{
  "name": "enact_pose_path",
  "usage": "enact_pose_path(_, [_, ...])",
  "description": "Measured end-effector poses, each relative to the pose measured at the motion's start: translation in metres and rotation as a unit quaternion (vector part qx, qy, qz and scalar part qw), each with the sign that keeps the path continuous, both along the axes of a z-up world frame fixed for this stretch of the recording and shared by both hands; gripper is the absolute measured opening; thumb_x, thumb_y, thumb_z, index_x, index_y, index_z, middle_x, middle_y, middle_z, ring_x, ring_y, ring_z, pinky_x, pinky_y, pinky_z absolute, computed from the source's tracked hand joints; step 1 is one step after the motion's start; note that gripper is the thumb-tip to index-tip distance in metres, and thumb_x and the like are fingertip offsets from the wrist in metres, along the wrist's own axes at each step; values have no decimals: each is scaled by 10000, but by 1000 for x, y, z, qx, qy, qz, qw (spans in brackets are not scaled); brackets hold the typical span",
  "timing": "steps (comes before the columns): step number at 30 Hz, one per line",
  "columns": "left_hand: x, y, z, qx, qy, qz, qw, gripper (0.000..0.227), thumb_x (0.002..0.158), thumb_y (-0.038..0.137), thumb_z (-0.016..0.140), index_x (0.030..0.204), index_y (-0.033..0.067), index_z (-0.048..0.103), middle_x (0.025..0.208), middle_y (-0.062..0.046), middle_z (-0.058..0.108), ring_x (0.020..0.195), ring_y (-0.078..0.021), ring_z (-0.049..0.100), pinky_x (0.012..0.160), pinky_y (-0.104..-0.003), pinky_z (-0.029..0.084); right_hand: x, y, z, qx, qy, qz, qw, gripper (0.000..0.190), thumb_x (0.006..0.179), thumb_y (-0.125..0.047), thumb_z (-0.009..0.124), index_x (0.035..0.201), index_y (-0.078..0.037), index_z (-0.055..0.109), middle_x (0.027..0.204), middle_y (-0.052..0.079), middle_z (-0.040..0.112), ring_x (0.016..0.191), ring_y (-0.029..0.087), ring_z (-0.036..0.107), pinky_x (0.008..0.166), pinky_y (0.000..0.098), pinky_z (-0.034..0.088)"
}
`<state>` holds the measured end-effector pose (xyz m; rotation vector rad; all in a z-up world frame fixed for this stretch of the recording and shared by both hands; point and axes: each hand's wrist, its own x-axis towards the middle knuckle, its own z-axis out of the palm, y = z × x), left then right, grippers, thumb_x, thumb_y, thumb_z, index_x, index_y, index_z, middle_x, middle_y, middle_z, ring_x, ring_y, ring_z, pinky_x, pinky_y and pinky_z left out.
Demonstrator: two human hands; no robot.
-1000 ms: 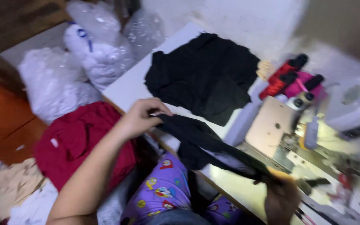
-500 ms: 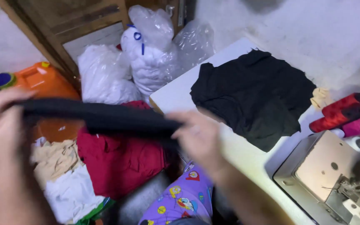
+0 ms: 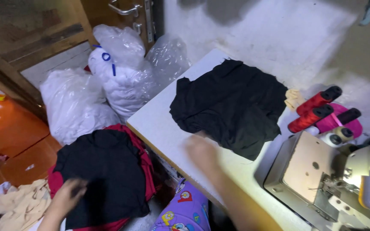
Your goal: A person in a sewing factory picks up black fabric pieces, turns them inside out, and inspects them, occasionally using thread snips to trim loose threads.
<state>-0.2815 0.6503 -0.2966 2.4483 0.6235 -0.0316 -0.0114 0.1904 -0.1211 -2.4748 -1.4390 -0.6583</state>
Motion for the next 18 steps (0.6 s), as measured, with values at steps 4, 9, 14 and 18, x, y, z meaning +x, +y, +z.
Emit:
enact_pose_path(4, [118, -115, 132, -13, -254, -118, 960, 157, 941, 189, 653, 1050, 123, 745, 1107, -46, 736, 1082, -205, 688, 1006, -322, 494, 55, -71, 44, -24, 234, -375, 897, 383, 863, -401, 601, 1109, -113, 660, 1059, 184, 670, 927, 451, 684, 729, 576, 542])
enact_pose_path(9, [213, -274, 229, -95, -391, -213, 890, 93, 944, 97, 615, 989, 74, 694, 952, -85, 657, 886, -266, 634, 822, -385, 497, 52, -106, 41, 159, 224, -298, 914, 227, 929, -241, 638, 1075, -145, 783, 1096, 82, 759, 981, 331, 703, 838, 446, 537])
enact_pose_path(14, [265, -359, 244, 106, -318, -190, 923, 701, 723, 51, 830, 1362, 211, 589, 1404, -139, 501, 1314, -397, 483, 1024, -579, 378, -59, -145, 123, 363, 219, -174, 889, 135, 872, -154, 830, 998, -121, 796, 847, 37, 743, 842, 231, 743, 772, 327, 585])
enact_pose_path(18, [275, -370, 228, 39, -369, -268, 889, 491, 562, -49, 606, 997, 173, 661, 1072, -44, 605, 969, -331, 684, 721, -487, 499, -144, -243, 81, 449, 277, -228, 818, 110, 849, -88, 778, 929, -95, 702, 859, 32, 737, 808, 107, 664, 776, 278, 556])
